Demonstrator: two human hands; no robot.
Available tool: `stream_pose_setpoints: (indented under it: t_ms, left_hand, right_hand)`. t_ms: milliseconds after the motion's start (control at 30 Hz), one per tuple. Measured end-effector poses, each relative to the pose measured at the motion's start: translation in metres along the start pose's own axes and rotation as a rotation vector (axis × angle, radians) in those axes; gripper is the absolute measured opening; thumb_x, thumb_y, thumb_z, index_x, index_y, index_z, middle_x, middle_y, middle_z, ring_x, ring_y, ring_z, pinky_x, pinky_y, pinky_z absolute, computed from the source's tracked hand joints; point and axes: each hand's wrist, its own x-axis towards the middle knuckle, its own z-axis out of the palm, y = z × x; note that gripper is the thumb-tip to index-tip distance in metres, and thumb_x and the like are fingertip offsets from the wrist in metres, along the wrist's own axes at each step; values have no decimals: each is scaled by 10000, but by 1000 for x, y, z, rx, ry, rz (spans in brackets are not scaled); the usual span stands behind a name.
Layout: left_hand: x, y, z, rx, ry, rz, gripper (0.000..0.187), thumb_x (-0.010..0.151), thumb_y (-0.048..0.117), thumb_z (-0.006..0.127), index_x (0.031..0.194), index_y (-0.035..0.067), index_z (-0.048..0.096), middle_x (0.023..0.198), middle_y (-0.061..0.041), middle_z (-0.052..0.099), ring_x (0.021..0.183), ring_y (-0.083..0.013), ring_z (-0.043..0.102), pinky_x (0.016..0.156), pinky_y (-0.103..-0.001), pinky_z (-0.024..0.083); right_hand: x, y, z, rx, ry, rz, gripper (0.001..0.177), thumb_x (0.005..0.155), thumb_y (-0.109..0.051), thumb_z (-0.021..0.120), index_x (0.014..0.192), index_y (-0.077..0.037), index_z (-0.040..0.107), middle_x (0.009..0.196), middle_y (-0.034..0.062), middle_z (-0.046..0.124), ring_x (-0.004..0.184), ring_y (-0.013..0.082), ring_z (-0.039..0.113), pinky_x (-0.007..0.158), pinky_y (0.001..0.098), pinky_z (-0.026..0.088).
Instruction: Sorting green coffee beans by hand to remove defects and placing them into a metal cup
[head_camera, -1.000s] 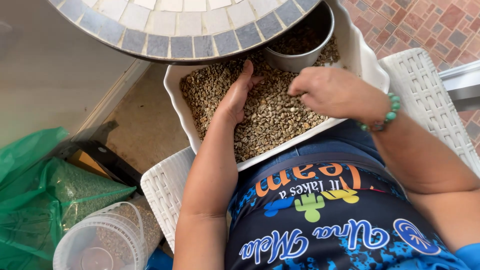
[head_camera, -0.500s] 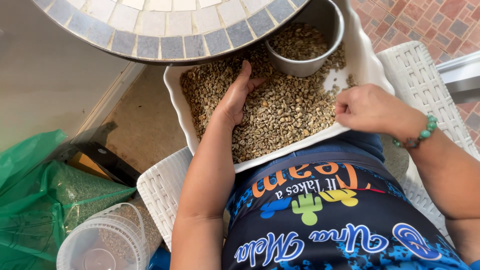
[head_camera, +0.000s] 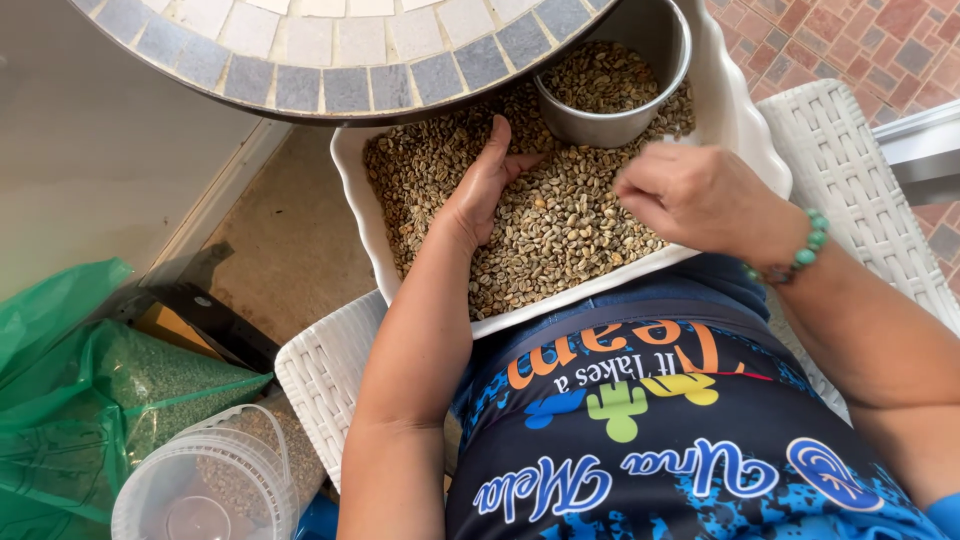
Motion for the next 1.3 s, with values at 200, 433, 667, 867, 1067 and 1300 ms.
stream_pose_setpoints:
  t_ms: [200, 433, 667, 867, 1067, 1300]
  left_hand:
    - [1, -2, 1, -53, -59, -4, 1111, 624, 819, 349, 1366, 40, 629, 1306, -205, 690, 1134, -334, 684, 953, -486, 576]
    - [11, -10, -8, 124, -57, 101, 1172, 582, 885, 267, 1331, 80, 673, 1491, -176, 606, 1388, -326, 527, 1194, -503, 304]
    - [10, -8, -7, 54, -60, 59, 1147, 600, 874, 258, 1320, 90, 686, 1433, -202, 645, 1317, -331, 589, 1156, -485, 406]
    - [66, -45, -45, -38, -203, 233, 1124, 819, 917, 352, 1446, 8, 558, 1478, -356, 443, 1413, -477, 295, 1164, -576, 229]
    - [75, -48, -49, -209, -262, 205, 1142, 829, 873, 410, 1435, -90, 511, 1271, -363, 646, 1156, -469, 675, 995, -539, 576]
    - [42, -37, -29, -153, -241, 229, 1130, 829, 872, 386, 1421, -78, 541, 1253, -333, 670, 1153, -444, 683, 1021, -498, 571]
  right_hand:
    - [50, 5, -2, -443, 298, -72, 321, 849, -246, 910, 1078, -79, 758, 1068, 102, 712, 990, 285, 647, 939, 407, 524]
    - [25, 42, 29, -470, 107, -20, 259, 1026, -31, 677, 1247, -160, 643, 718, 7, 549, 601, 195, 527, 586, 325, 473]
    - [22, 25, 20, -418, 295, -61, 225, 964, -15, 767, 1173, -92, 732, 879, 97, 646, 784, 248, 590, 722, 370, 536]
    - [26, -13, 56, -2, 132, -59, 97, 972, -217, 717, 938, -129, 740, 841, 37, 603, 855, 190, 644, 788, 323, 552]
    - [32, -13, 69, 64, 71, -20, 105, 881, -212, 764, 893, -112, 734, 849, 32, 568, 893, 229, 626, 764, 369, 554]
    - [31, -17, 67, 27, 109, -1, 116, 901, -214, 742, 812, -163, 688, 835, -5, 511, 872, 198, 592, 750, 346, 533]
